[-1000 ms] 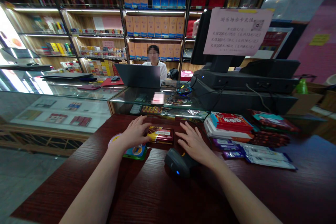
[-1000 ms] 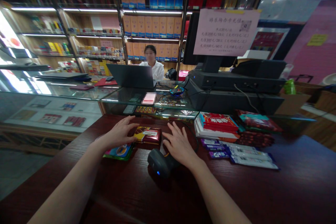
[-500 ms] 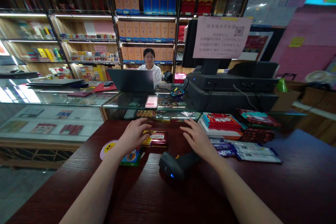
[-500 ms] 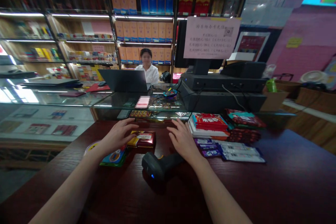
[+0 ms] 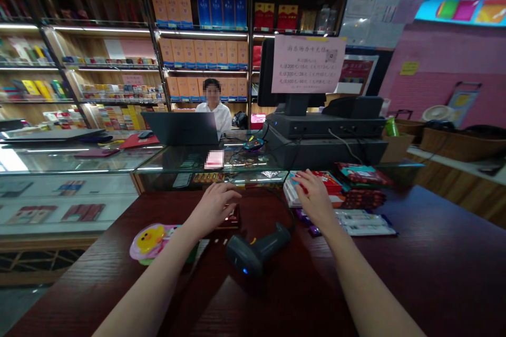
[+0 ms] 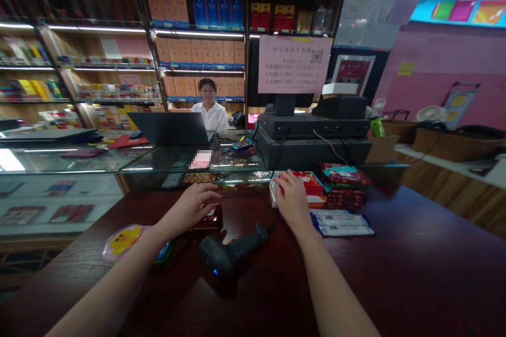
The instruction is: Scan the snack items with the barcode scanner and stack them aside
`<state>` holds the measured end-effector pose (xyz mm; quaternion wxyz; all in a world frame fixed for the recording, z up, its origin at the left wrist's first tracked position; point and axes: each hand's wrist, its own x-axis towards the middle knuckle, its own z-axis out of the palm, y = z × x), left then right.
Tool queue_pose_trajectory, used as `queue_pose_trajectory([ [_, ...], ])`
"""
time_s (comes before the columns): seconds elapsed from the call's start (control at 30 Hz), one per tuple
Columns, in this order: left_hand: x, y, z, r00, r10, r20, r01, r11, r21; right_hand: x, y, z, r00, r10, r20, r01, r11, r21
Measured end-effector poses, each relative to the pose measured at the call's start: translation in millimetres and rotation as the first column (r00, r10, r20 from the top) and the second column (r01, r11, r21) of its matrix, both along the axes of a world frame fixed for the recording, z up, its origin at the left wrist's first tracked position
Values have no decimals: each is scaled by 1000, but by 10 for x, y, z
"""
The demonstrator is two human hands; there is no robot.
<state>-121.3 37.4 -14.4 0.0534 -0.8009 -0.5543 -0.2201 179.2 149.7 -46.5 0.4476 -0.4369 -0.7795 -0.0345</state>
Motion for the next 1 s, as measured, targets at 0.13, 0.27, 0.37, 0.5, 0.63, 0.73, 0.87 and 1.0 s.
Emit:
queue_pose_trajectory([
  [0.13,214,133,41,999,-29,-14,29,999,-31,181,70,9,996,-80,-39,81,997,5],
  [0.27,437,254,74,996,-92,7,92,995,-41,338,110,10,982,-182,-52,182,983,-8],
  [0.37,601,360,81,989,-141,36,143,988,-63,424,116,11,964,-257,-61,257,966,-3],
  [0.5,799,522,70,967,-214,138,228,969,-98,483,90,24,931,-356,-75,354,934,-38],
  [0.63,986,664,70,935,-237,263,283,947,-154,502,65,30,907,-415,-72,409,908,-91],
  [0.73,1122,754,67,880,-290,376,373,912,-171,506,58,24,894,-442,-68,434,895,-104],
  [0.87,1273,861,28,807,-295,512,440,878,-188,502,46,20,887,-456,-70,447,887,-113],
  [1.0,1375,955,-26,781,-251,573,443,868,-224,492,28,34,885,-462,-57,451,880,-147],
])
